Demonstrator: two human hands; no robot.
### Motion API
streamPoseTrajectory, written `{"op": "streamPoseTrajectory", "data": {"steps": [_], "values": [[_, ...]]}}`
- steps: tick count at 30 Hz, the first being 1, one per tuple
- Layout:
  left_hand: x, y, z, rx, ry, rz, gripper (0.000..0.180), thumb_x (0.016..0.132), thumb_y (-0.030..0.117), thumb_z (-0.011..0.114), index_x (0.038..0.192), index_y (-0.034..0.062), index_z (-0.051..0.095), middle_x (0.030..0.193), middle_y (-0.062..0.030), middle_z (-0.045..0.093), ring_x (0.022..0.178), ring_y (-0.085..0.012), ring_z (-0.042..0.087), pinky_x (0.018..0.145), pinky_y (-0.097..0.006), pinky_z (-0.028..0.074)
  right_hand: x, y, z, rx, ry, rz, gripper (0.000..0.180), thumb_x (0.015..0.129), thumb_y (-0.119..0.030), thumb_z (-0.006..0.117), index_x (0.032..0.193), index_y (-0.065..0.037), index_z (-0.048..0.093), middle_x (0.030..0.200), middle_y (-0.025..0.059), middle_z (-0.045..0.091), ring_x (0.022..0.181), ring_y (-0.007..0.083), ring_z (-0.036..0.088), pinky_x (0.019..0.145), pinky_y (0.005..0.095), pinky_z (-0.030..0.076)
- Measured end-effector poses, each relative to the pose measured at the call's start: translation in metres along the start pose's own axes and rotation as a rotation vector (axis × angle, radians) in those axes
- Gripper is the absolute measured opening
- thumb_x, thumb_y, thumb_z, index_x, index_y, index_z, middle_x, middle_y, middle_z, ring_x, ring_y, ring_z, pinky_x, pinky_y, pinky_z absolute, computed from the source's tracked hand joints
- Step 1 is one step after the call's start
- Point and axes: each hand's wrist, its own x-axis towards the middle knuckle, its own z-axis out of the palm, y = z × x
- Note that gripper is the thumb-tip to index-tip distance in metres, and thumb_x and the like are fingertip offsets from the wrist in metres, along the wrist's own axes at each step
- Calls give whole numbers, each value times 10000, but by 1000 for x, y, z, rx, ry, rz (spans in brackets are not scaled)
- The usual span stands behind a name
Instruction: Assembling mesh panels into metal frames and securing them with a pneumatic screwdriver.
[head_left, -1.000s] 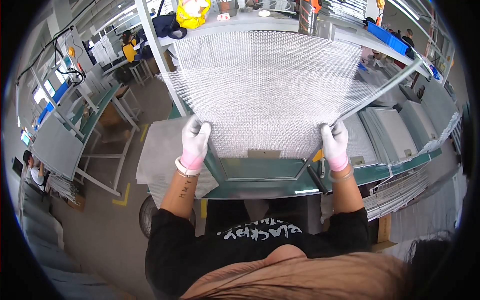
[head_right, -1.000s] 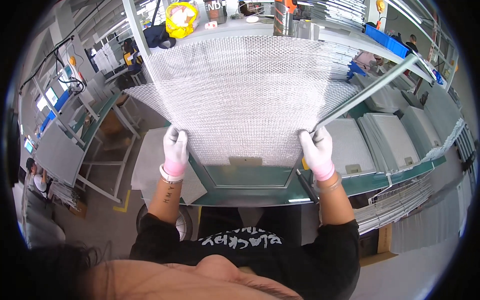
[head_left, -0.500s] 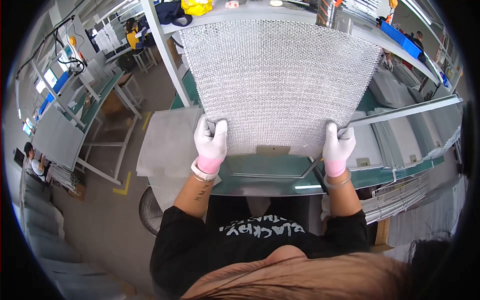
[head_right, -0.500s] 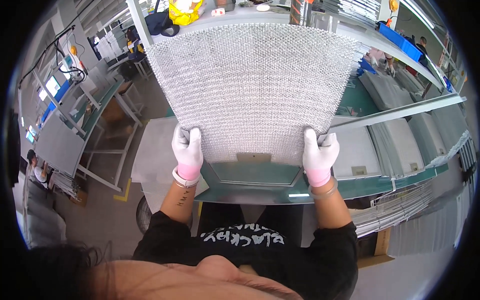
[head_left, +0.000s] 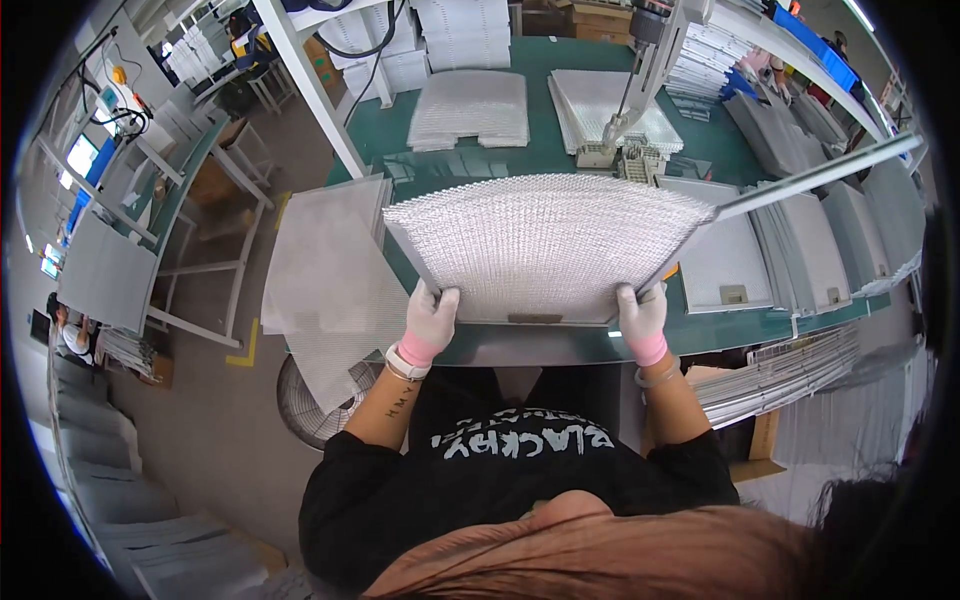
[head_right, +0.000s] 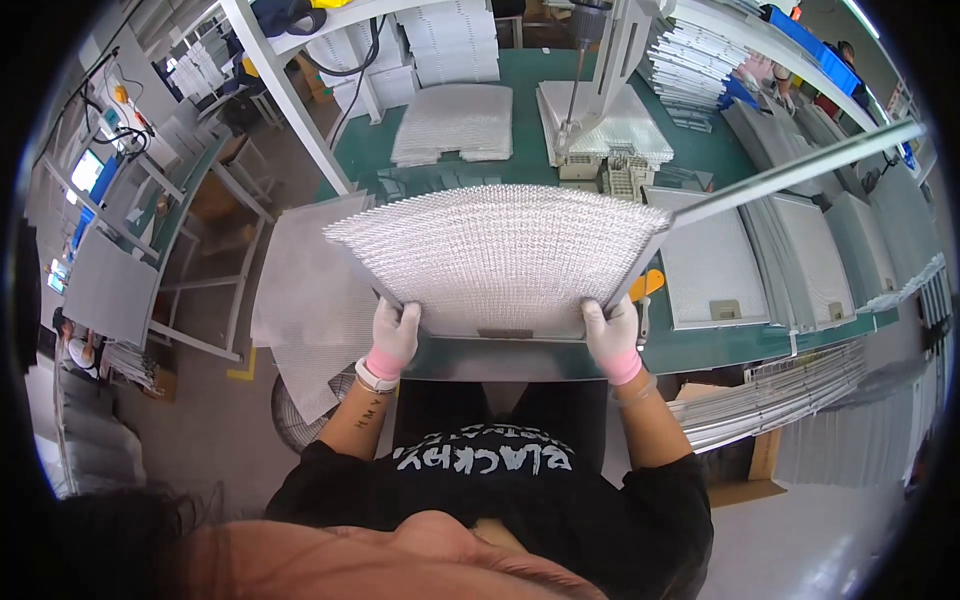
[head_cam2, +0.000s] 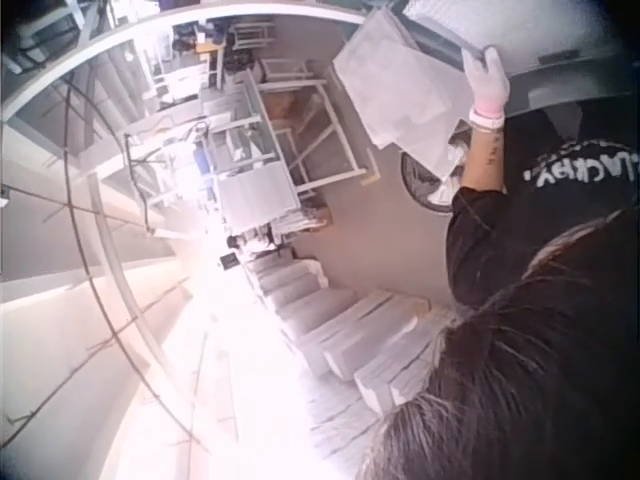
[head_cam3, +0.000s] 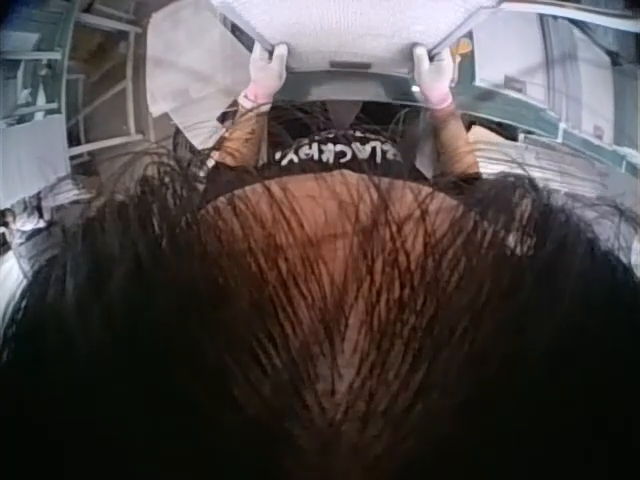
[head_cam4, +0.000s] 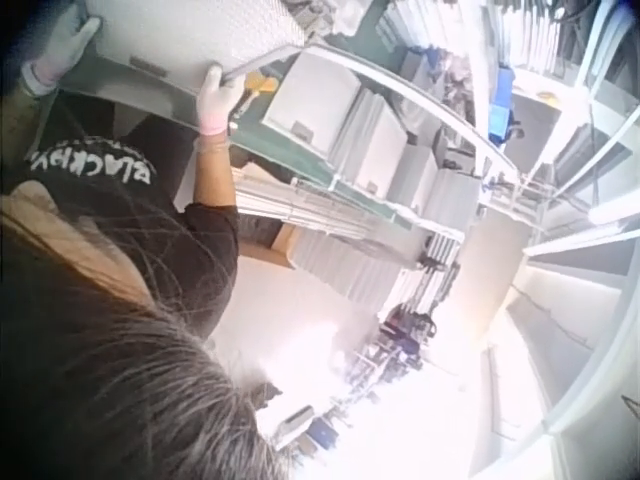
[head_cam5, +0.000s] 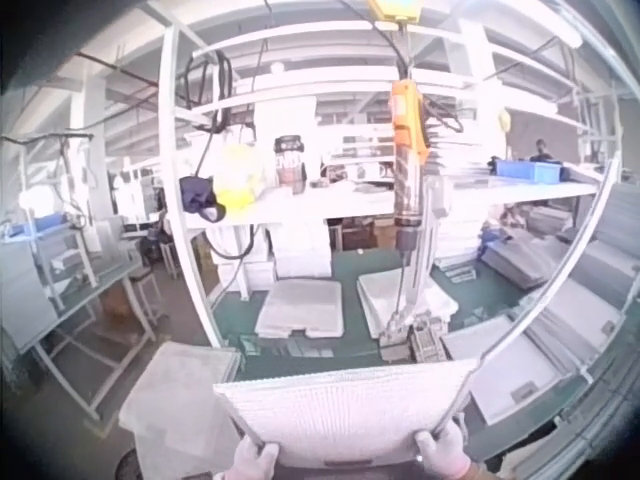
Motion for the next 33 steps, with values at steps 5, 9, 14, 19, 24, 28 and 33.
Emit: {"op": "streamPoseTrajectory", "data": {"steps": [5, 9, 14, 19, 24, 28, 33], "values": [[1, -3, -18, 58, -169, -182, 347, 904, 79, 560, 1230, -30, 521, 1110, -48, 607, 989, -114, 547, 898, -285, 437, -12, 16, -14, 22, -17, 33, 251, 900, -111, 605, 1103, 32, 570, 978, 64, 652, 886, 135, 595, 821, 282, 470], [47, 70, -20, -144, -274, 87, 353, 878, 49, 575, 1220, -30, 538, 1103, -50, 618, 939, -117, 563, 851, -300, 463, 34, -29, -41, 194, -110, 17, 339, 813, -36, 540, 1145, 36, 557, 1066, 45, 609, 961, 131, 575, 871, 278, 463], [81, 116, -14, -167, -201, 172, 262, 832, -19, 535, 1086, -21, 597, 990, -60, 631, 812, -64, 541, 712, -202, 430, 80, -108, -32, 305, -119, -117, 198, 925, -104, 571, 1072, 28, 581, 977, 96, 649, 916, 141, 594, 858, 274, 459], [57, 117, 7, -220, -45, 397, 104, 885, 97, 585, 898, -6, 581, 890, -108, 626, 746, -185, 562, 691, -325, 461, 56, -100, -33, 259, 47, -179, 203, 949, -187, 586, 976, 14, 586, 913, 130, 652, 825, 170, 615, 790, 298, 490], [52, 107, -12, -644, -900, 529, 235, 887, 211, 634, 792, -4, 633, 745, -144, 619, 653, -295, 603, 624, -414, 484, 23, -112, -38, 371, -247, -382, 263, 928, -312, 634, 837, -79, 550, 686, 63, 618, 581, 181, 601, 499, 285, 482], [18, 69, -29, 123, -1255, 226, 406, 884, 261, 589, 1214, 26, 572, 1243, -188, 556, 1135, -347, 546, 969, -424, 438, -18, -112, -57, 469, -399, -500, 249, 876, -297, 674, 825, -61, 616, 775, 91, 693, 750, 251, 693, 598, 363, 540], [22, 14, -24, 511, -1232, 325, 519, 823, 228, 641, 1298, 65, 508, 1288, -169, 535, 1160, -334, 530, 989, -424, 428, -38, -119, -63, 412, -413, -456, 290, 813, -306, 714, 761, -49, 590, 853, 96, 693, 748, 254, 687, 629, 367, 532]]}}
